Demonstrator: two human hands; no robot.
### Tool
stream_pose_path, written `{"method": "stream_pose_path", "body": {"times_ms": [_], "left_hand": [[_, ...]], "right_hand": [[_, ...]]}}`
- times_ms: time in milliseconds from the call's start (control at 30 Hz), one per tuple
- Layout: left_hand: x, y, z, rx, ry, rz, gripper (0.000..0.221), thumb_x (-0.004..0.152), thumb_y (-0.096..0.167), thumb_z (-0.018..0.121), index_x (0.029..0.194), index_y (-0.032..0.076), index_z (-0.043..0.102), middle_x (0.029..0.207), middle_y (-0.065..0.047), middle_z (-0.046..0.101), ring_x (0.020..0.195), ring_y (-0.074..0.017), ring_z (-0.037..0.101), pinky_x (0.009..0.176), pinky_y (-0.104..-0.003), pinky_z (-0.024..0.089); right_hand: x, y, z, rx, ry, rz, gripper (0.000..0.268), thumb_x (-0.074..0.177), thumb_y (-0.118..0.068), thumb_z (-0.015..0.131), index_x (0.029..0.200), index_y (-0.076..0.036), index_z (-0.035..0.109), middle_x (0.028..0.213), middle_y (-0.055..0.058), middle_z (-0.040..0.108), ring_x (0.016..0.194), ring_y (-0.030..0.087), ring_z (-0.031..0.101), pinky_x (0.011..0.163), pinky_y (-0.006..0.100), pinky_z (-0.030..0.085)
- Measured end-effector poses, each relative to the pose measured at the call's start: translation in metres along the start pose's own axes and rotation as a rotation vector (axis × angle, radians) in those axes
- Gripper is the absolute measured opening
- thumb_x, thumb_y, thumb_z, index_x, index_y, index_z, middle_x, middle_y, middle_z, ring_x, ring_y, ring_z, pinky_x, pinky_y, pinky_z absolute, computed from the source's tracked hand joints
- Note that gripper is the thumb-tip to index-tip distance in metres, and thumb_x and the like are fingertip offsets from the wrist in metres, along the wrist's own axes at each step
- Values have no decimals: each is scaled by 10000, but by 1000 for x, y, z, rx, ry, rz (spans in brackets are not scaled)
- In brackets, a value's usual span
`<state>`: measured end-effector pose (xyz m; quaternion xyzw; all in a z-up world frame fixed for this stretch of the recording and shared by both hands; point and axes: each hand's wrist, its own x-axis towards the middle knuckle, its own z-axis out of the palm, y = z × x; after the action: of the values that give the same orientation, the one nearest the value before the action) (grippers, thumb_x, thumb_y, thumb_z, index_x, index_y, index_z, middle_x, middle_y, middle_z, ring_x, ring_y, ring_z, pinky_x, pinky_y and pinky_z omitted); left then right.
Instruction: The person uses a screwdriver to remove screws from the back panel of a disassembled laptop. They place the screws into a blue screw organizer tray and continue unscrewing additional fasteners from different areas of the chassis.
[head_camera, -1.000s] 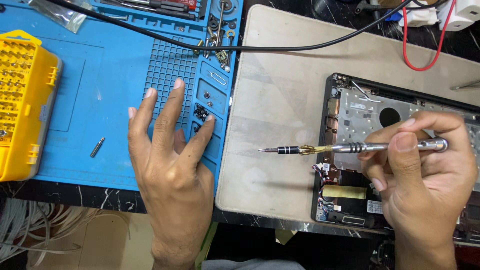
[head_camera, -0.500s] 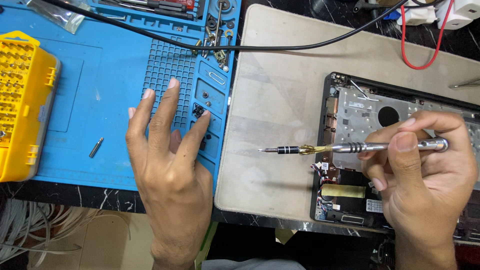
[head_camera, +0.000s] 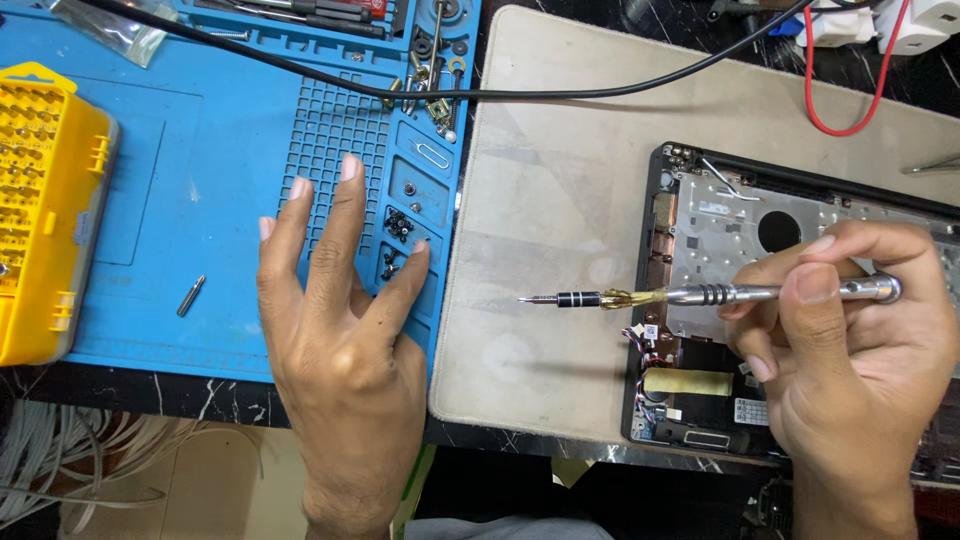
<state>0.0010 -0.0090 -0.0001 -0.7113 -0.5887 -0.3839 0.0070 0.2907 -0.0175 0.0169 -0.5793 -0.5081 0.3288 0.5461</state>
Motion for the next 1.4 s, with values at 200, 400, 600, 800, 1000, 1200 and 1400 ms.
{"method": "stream_pose_path", "body": {"times_ms": [200, 400, 600, 800, 1000, 1200, 1400], "left_hand": [[-4, -2, -1, -80, -8, -20, 656, 929, -410, 464, 1240, 3, 868, 1670, -310, 579, 1598, -623, 492, 1376, -810, 479], [-3, 1, -1, -18, 27, -71, 563, 1055, -356, 473, 1268, -10, 863, 1624, -338, 629, 1571, -589, 527, 1318, -729, 540], [-1, 3, 1, 9, 6, -80, 543, 999, -351, 479, 1201, -33, 871, 1607, -364, 624, 1552, -613, 522, 1332, -833, 517], [0, 2, 0, 19, -3, -64, 534, 1050, -326, 469, 1223, -12, 865, 1603, -362, 625, 1549, -602, 517, 1332, -831, 518], [1, 0, -2, -5, -48, -51, 546, 1032, -309, 481, 1225, 26, 866, 1643, -326, 590, 1586, -581, 472, 1339, -850, 492], [2, 2, -3, -8, -63, -80, 653, 1023, -318, 419, 1377, 35, 839, 1686, -300, 572, 1619, -546, 471, 1370, -802, 489], [4, 0, -2, 61, -127, -55, 692, 902, -310, 479, 1371, 49, 840, 1728, -284, 532, 1647, -568, 422, 1353, -862, 424]], "right_hand": [[-1, -1, -1, -7, -16, 9, 257, 1256, -281, 581, 1341, -124, 395, 915, 239, 638, 621, 199, 514, 529, 253, 353], [-9, 7, -5, -85, -18, 58, 223, 1301, -321, 509, 1392, -160, 386, 1013, 180, 659, 527, 136, 362, 597, 268, 366], [-17, -6, 5, -500, -24, 55, 355, 1386, -318, 338, 1483, 21, 382, 953, 198, 633, 672, 218, 558, 832, 346, 497], [-19, -14, 27, -501, 8, 114, 364, 1289, -265, 522, 1431, 70, 544, 1120, 189, 752, 617, 202, 615, 663, 276, 451], [-14, -31, 42, -525, -10, 137, 238, 1282, -165, 626, 1372, 55, 631, 1085, 177, 774, 665, 199, 675, 700, 266, 531], [-13, -29, 40, -516, -18, 130, 221, 1294, -162, 617, 1365, 47, 622, 1169, 168, 782, 675, 195, 691, 710, 264, 535], [-13, -24, 36, -470, -18, 114, 216, 1290, -159, 609, 1351, 48, 606, 1213, 188, 779, 671, 202, 683, 692, 261, 509]]}}
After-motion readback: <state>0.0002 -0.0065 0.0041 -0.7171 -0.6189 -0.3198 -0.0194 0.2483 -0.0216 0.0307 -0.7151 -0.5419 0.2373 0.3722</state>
